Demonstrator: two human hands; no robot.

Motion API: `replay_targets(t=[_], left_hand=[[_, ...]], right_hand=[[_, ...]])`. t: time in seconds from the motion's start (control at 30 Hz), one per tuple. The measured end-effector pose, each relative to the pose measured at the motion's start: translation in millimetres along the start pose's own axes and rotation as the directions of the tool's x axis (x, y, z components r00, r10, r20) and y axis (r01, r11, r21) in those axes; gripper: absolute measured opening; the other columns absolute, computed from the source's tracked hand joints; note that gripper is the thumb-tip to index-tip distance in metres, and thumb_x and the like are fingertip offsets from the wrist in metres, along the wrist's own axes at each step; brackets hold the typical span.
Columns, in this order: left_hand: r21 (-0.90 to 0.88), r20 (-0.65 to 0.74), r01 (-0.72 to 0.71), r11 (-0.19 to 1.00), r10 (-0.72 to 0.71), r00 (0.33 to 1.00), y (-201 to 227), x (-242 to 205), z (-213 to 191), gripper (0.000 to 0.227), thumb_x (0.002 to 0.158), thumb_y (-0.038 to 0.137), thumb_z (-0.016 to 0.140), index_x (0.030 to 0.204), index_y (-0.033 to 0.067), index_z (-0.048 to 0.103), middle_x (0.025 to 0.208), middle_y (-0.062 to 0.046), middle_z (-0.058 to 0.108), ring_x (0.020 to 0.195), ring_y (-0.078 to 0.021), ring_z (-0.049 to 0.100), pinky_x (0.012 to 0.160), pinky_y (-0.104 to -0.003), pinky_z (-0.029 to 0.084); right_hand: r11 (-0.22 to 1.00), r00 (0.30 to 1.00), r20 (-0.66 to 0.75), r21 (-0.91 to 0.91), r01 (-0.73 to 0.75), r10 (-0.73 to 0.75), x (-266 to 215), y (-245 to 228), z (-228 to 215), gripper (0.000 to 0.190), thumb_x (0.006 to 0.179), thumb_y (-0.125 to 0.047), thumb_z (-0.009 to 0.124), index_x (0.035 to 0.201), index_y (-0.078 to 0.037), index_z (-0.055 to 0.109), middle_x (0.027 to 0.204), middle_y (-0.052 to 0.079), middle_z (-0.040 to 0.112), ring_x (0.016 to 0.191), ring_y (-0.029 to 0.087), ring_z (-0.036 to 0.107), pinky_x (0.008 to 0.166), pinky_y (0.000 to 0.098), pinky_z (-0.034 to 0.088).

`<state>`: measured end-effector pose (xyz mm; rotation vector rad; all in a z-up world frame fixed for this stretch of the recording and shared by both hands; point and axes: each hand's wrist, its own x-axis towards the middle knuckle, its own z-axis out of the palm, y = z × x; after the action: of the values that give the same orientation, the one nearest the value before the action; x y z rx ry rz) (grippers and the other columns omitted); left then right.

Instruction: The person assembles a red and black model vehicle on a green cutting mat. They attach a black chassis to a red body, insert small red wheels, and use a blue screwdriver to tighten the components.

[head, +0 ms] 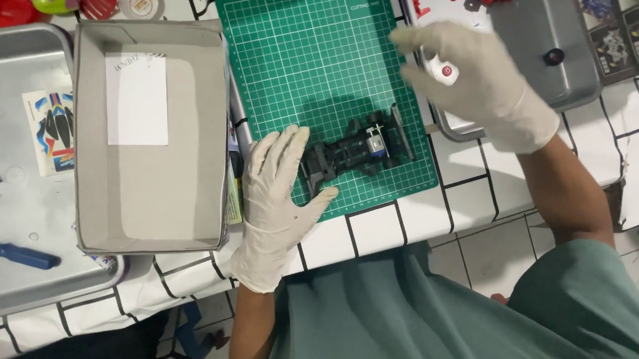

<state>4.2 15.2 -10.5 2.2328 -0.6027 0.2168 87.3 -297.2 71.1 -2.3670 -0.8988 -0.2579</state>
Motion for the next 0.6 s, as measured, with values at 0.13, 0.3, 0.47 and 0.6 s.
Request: replay_targets(t=[0.13, 0.3, 0.47, 0.6], left_hand=[[0.025, 0.010, 0.014, 1.000, -0.014, 1.000, 0.3, -1.8, 1.6, 0.087, 0.082, 0.047, 0.085, 0.152, 0.0110, 0.048, 0.151, -0.011, 0.056, 0.142, -0.0322, 0.044, 0.121, -0.051, 0.037], [-0.020, -0.021, -0.004, 1.000, 0.004, 1.000, -3.7, -4.1, 5.4, 0.083, 0.084, 0.039, 0.084, 0.151, 0.0075, 0.047, 0.152, -0.012, 0.055, 0.142, -0.0336, 0.044, 0.122, -0.052, 0.036], [0.009, -0.021, 0.004, 1.000, -0.003, 1.000, -1.3, -2.1, 3.9, 0.082, 0.082, 0.038, 0.086, 0.149, 0.0078, 0.050, 0.150, -0.010, 0.056, 0.141, -0.0336, 0.046, 0.121, -0.051, 0.037], [0.028, -0.028, 0.006, 1.000, -0.005, 1.000, -3.3, -3.4, 6.7, 0.079, 0.082, 0.040, 0.084, 0.148, 0.0089, 0.052, 0.149, -0.010, 0.057, 0.140, -0.0327, 0.047, 0.121, -0.050, 0.037]], right_hand=[[0.918, 0.985, -0.134, -0.367, -0.149, 0.106, -5.7, 109.5, -23.9, 0.024, 0.108, 0.007, 0.058, 0.123, 0.013, 0.076, 0.114, 0.026, 0.078, 0.101, 0.035, 0.075, 0.087, 0.0420, 0.062], [0.611, 0.885, -0.005, -0.722, -0.324, 0.465, -21.9, 183.4, -29.4, 0.037, 0.098, -0.033, 0.070, 0.115, -0.001, 0.078, 0.107, 0.022, 0.069, 0.094, 0.043, 0.065, 0.066, 0.0541, 0.058], [0.684, 0.861, -0.100, -0.566, -0.461, 0.498, -39.8, 171.5, -36.6, 0.032, 0.102, -0.028, 0.070, 0.115, 0.000, 0.078, 0.101, 0.023, 0.066, 0.087, 0.044, 0.065, 0.071, 0.0500, 0.054], [0.694, 0.877, -0.187, -0.548, -0.467, 0.443, -61.4, 154.6, -46.2, 0.021, 0.107, -0.014, 0.061, 0.107, 0.000, 0.077, 0.098, 0.025, 0.071, 0.081, 0.043, 0.067, 0.065, 0.0473, 0.053]])
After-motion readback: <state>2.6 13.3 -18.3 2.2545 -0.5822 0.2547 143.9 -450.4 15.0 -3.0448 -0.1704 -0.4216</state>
